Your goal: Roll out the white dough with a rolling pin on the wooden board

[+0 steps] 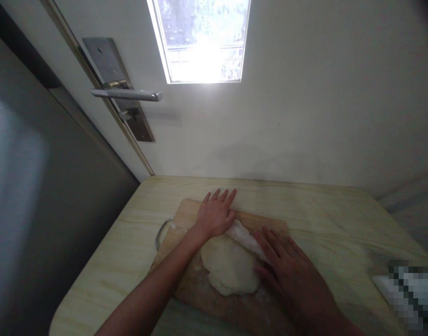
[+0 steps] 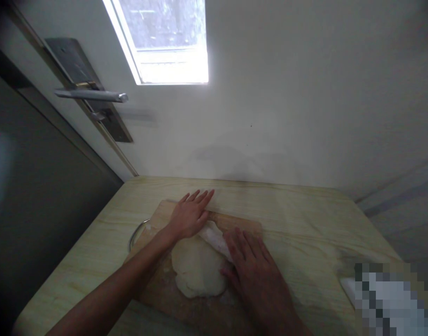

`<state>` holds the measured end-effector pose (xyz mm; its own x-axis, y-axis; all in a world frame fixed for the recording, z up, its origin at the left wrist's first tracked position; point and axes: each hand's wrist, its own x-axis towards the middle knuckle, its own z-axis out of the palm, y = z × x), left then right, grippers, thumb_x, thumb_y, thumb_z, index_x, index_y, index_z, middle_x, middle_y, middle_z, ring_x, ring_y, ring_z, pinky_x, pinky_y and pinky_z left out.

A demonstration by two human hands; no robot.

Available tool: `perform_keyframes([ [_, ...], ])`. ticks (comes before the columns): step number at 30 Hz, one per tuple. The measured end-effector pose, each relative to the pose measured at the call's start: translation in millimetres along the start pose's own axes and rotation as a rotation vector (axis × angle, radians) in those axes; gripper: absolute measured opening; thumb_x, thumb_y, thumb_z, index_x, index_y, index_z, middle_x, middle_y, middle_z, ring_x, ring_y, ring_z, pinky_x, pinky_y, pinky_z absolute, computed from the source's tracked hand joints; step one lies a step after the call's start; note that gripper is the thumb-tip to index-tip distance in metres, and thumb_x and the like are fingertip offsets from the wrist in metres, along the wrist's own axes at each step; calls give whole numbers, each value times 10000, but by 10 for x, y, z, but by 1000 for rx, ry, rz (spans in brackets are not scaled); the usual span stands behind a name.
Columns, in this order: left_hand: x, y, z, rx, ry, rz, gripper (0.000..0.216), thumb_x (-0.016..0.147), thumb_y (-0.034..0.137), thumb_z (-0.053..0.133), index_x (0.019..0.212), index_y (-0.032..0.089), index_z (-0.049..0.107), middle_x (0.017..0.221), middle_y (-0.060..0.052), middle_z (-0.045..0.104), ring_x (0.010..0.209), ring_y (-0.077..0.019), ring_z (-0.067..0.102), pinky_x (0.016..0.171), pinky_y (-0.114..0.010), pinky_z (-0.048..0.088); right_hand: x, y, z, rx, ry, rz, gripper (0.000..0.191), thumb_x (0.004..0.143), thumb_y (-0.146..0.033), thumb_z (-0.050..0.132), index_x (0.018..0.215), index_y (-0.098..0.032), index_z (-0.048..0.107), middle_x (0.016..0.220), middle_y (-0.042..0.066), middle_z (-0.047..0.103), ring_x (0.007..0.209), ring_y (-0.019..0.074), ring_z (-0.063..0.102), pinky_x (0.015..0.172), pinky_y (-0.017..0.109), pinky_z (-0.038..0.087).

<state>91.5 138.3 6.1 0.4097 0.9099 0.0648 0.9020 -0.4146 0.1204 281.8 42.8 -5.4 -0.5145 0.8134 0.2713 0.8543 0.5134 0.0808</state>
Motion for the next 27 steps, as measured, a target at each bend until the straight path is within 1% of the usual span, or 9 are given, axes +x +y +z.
perform_keyframes([
  [4,36,10,-15,11,2,4,536,805,346,288,1308,246,131,1296,-42,365,1197,-236,279,965,-418,212,45,70,16,20,-12,-1,538,772,-505,386,1210,-194,403,1219,101,457,1105,253,405,865,423,372],
  [8,68,25,-35,13,6,10,525,806,349,283,1303,239,155,1281,-43,388,1183,-238,301,960,-416,218,80,113,28,38,-34,33,567,761,-536,375,1213,-196,402,1241,103,432,1131,265,370,886,435,348],
  [15,150,45,-25,17,15,9,511,811,368,269,1294,219,197,1243,-52,433,1154,-239,342,947,-407,239,110,209,91,98,-84,66,584,769,-549,343,1225,-187,387,1266,97,401,1168,262,317,923,447,300],
  [20,232,61,-25,2,36,-26,496,822,350,246,1293,203,205,1213,-48,464,1128,-213,377,926,-363,274,126,249,140,117,-115,99,584,786,-540,310,1229,-166,382,1294,114,357,1192,263,277,929,451,292],
  [23,287,70,-50,-10,41,-48,478,829,328,226,1285,185,229,1137,-57,524,1053,-200,450,875,-335,326,129,270,162,128,-126,126,565,803,-517,291,1235,-162,374,1301,118,343,1200,268,258,933,464,279],
  [27,365,74,-74,-43,14,-101,458,843,339,178,1268,199,273,1031,-63,583,915,-197,539,749,-309,397,138,305,182,147,-127,145,547,818,-492,272,1237,-154,370,1307,128,330,1205,272,241,929,468,280],
])
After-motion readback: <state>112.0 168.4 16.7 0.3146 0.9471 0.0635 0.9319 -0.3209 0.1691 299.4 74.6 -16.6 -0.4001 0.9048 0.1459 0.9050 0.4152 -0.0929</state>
